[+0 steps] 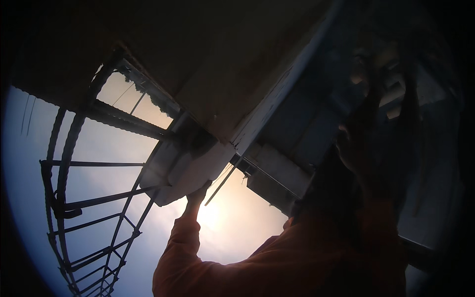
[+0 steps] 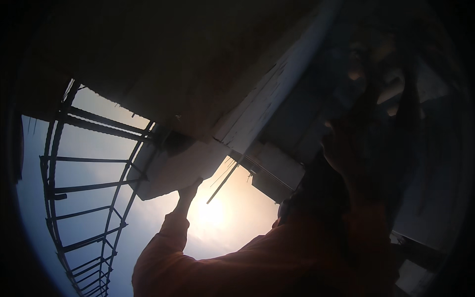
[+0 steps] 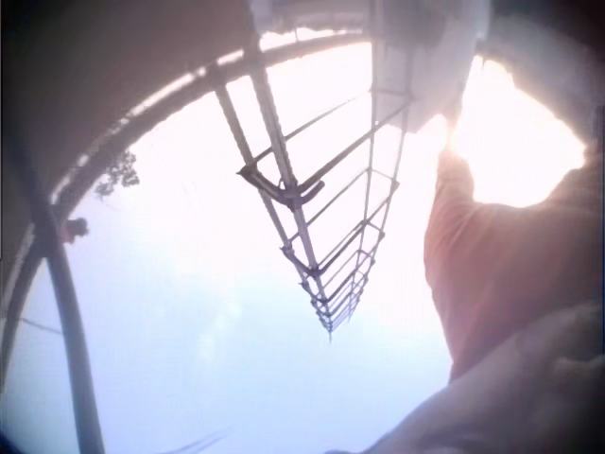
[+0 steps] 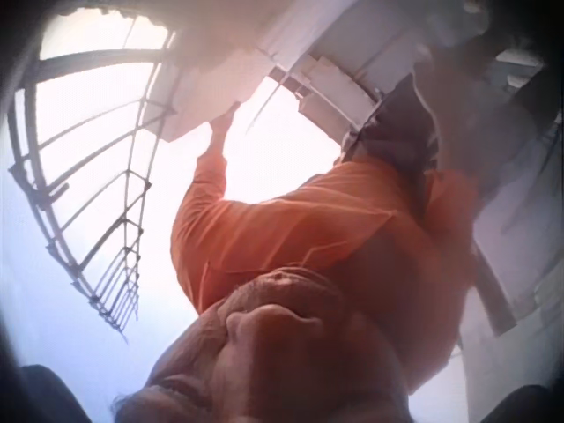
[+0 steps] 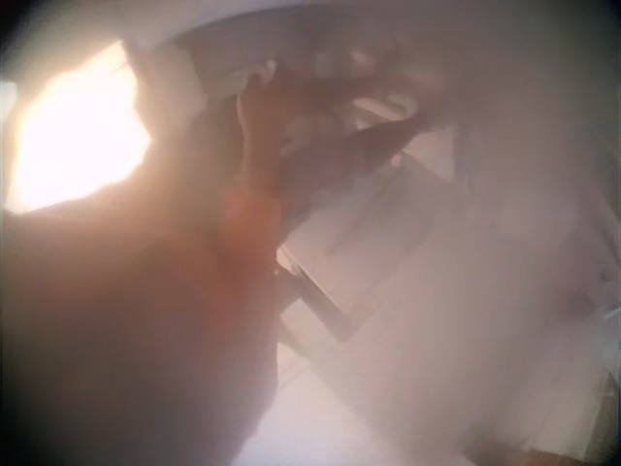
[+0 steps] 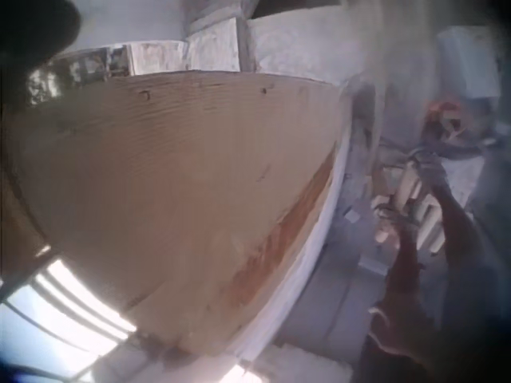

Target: The person applies mortar to the top of a structure with a trowel and places a white block onto the mortar bed.

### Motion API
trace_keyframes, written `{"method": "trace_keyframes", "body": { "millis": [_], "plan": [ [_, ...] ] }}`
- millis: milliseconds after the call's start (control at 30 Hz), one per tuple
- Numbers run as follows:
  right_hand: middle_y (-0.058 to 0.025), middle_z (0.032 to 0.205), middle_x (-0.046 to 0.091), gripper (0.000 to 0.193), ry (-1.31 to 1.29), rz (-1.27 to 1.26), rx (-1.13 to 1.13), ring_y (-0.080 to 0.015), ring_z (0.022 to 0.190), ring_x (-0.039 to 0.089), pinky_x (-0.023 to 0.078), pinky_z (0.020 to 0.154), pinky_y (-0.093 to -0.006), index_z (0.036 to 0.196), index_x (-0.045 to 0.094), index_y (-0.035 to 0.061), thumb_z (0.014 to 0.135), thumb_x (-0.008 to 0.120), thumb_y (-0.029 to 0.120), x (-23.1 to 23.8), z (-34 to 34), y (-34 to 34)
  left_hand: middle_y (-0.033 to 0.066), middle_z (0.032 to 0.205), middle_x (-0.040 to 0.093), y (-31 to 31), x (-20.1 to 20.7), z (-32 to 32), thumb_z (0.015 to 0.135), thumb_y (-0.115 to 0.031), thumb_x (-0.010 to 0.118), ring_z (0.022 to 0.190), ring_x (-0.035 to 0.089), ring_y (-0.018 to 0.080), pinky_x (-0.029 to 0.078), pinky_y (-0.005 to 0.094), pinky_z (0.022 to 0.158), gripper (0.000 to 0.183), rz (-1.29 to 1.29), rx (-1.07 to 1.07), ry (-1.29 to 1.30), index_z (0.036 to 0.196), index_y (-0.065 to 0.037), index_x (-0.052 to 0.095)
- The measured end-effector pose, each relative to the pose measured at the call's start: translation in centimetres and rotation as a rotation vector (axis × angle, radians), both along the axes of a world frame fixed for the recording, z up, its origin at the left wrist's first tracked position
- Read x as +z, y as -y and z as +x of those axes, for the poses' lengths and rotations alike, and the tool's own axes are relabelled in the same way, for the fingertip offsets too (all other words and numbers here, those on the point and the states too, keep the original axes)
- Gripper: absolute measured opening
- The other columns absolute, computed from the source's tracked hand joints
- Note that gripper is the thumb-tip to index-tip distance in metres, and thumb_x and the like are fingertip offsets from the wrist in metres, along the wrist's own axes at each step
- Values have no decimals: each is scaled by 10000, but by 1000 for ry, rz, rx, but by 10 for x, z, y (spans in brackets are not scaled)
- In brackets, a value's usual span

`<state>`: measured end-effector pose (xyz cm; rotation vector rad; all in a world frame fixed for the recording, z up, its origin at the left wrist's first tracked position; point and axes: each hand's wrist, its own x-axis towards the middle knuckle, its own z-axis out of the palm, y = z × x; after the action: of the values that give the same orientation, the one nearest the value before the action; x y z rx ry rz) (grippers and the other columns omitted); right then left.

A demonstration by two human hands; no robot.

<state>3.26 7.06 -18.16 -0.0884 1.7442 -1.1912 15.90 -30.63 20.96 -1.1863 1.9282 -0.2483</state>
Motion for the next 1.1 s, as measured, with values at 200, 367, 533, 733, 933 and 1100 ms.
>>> {"method": "trace_keyframes", "body": {
  "millis": [200, 367, 533, 733, 933, 1100],
  "plan": [
    [-202, 1133, 521, 250, -119, -81, -25, -389, 1129, 489, 407, 962, -469, 985, 571, 34, 744, 635, 18, 10, -53, 8, 123, 1026, 691, 9, 3, -3, 786, -225, 768, 965, 640, 243, 474, 354, 873, 388, 165, 43, 4, 1087, -5, 659],
    [-221, 1119, 525, 297, -164, -28, -30, -418, 1108, 496, 421, 943, -478, 998, 584, 27, 709, 649, 16, -6, -33, 10, 119, 960, 703, 4, -3, -5, 775, -211, 772, 910, 649, 248, 481, 369, 843, 308, 60, 9, 21, 986, -3, 689],
    [-222, 1125, 545, 272, -93, 92, 96, -418, 1130, 510, 442, 920, -474, 986, 627, 23, 718, 657, 66, 3, -64, 3, 139, 1125, 659, 3, -5, 0, 761, -231, 788, 1043, 609, 267, 447, 361, 940, 479, 108, -16, -191, 1147, 2, 625],
    [-208, 1121, 594, 293, 22, 96, 182, -365, 1050, 590, 478, 863, -449, 1050, 623, 46, 782, 613, 166, -7, -46, -10, 143, 1214, 605, 8, 3, 9, 685, -173, 835, 1130, 570, 283, 445, 383, 955, 655, 107, -92, -56, 1248, -6, 545],
    [-145, 1059, 626, 271, -109, 115, 111, -339, 947, 627, 499, 826, -422, 1056, 643, 31, 797, 625, 108, 16, -52, -37, 188, 1175, 616, -7, -8, -16, 596, -233, 865, 1128, 585, 330, 490, 415, 903, 816, -96, -42, -133, 1292, -29, 490],
    [-169, 1083, 636, 249, -272, 74, -42, -321, 975, 638, 499, 827, -398, 1042, 655, 36, 821, 613, 142, 110, -103, -36, 211, 1320, 511, -10, -1, -17, 552, -185, 829, 1207, 508, 414, 440, 471, 989, 1086, -29, 17, -284, 1460, -56, 246]
  ]
}}
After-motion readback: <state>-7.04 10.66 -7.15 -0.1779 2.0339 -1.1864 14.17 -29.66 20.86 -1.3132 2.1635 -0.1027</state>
